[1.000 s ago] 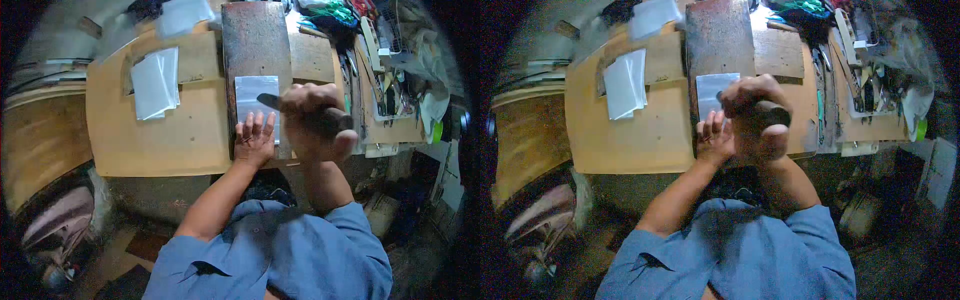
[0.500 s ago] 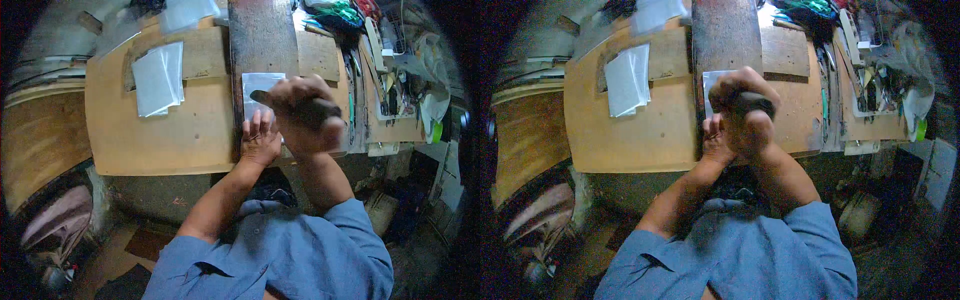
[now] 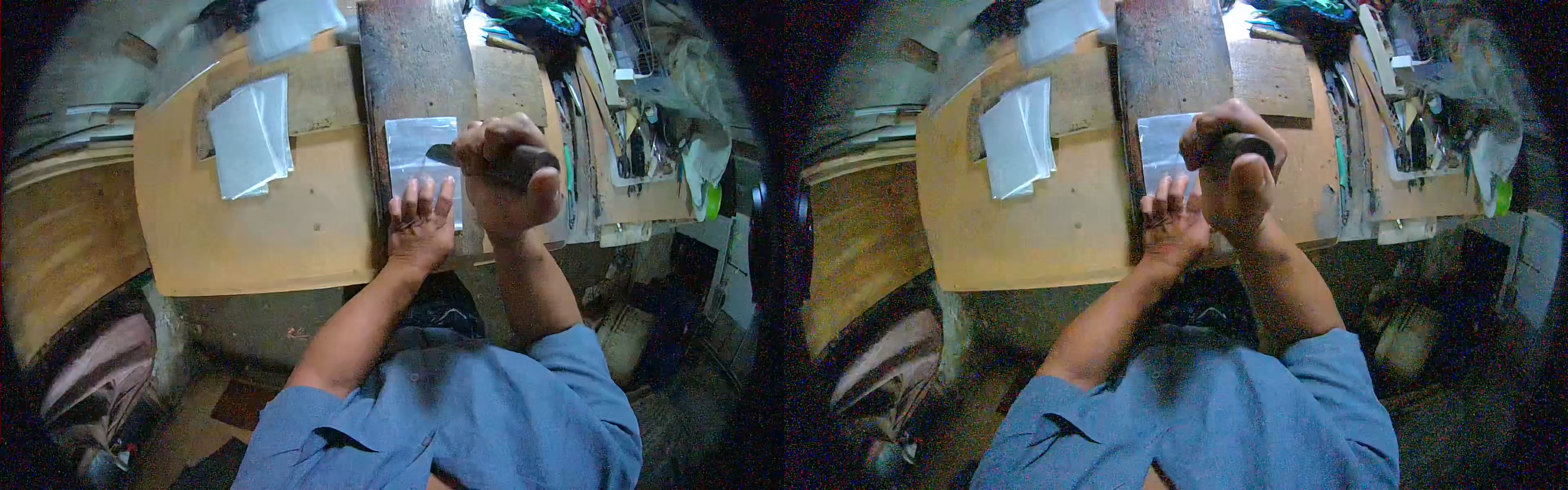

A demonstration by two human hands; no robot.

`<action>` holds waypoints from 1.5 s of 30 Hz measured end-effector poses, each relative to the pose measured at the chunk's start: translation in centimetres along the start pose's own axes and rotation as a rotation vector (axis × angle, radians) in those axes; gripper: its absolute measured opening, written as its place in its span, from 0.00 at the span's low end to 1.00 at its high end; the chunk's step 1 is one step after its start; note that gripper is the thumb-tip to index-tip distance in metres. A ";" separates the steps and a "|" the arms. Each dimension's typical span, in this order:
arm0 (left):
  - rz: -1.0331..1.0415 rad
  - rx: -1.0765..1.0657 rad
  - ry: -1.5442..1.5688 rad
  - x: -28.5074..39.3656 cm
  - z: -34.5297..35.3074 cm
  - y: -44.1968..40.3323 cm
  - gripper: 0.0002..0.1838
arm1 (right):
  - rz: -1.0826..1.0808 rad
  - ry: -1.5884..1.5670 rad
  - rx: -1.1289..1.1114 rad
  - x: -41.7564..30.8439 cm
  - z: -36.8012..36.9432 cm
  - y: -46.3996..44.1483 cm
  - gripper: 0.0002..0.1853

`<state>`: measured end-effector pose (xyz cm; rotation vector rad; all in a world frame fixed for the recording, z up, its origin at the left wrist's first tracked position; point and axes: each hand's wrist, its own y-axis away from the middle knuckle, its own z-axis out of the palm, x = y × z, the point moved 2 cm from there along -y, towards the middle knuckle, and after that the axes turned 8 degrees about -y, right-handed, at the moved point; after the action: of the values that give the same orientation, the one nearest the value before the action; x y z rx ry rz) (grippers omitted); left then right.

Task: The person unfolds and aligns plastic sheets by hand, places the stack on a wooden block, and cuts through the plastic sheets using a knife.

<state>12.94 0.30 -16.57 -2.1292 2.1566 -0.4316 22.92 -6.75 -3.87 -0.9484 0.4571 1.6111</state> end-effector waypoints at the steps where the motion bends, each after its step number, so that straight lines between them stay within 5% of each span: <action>1: 0.004 -0.001 0.002 0.1 -0.1 0.1 0.27 | -0.039 -0.053 0.001 -0.3 0.1 0.2 0.37; 5: -0.005 0.052 -0.063 0.0 0.0 -0.2 0.27 | -0.119 -0.160 -0.113 -1.0 0.3 0.5 0.34; 9: 0.007 0.013 -0.025 0.1 -0.3 -0.3 0.28 | -0.073 -0.017 0.061 -0.6 -1.0 0.2 0.35; 12: 0.011 0.055 -0.048 0.0 -0.5 -0.4 0.31 | -0.131 -0.153 -0.163 -2.0 -1.5 0.3 0.35; 15: 0.000 0.041 -0.058 0.2 -0.3 -0.3 0.31 | -0.081 0.025 0.098 -1.4 -1.7 0.3 0.36; 20: -0.002 0.067 -0.070 0.0 0.0 -0.5 0.31 | -0.178 -0.102 -0.083 -2.7 -1.9 0.5 0.35; 25: 0.009 0.041 -0.080 0.1 0.1 -0.3 0.31 | -0.093 -0.035 0.032 -2.7 -1.9 0.5 0.35; 27: 0.002 0.043 -0.064 0.1 0.2 -0.2 0.31 | -0.200 -0.183 -0.109 -3.1 -1.4 0.8 0.35; 33: 0.016 -0.008 -0.059 -0.2 -0.2 -0.3 0.27 | -0.012 -0.251 -0.059 -1.0 3.1 2.0 0.37; 36: 0.022 -0.050 -0.062 0.0 -0.4 0.0 0.27 | -0.098 -0.095 -0.050 -1.3 4.6 2.0 0.37; 39: -0.123 -0.263 0.548 -0.8 0.1 -0.6 0.26 | 0.094 -0.097 -0.081 1.9 2.7 1.7 0.36; 41: 0.032 -0.044 0.067 -0.2 0.1 0.2 0.22 | 0.069 -0.095 0.000 1.9 2.7 1.4 0.35; 42: 0.044 -0.122 -0.075 -0.1 -0.4 0.1 0.19 | 0.039 -0.223 0.079 1.7 2.8 1.8 0.35; 45: 0.009 0.098 -0.063 -0.2 -0.7 -0.4 0.17 | 0.023 -0.245 0.076 1.5 1.8 1.8 0.36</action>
<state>13.14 0.60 -15.87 -2.0523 2.0668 -0.4536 20.57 -5.00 -4.34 -0.6806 0.3574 1.6929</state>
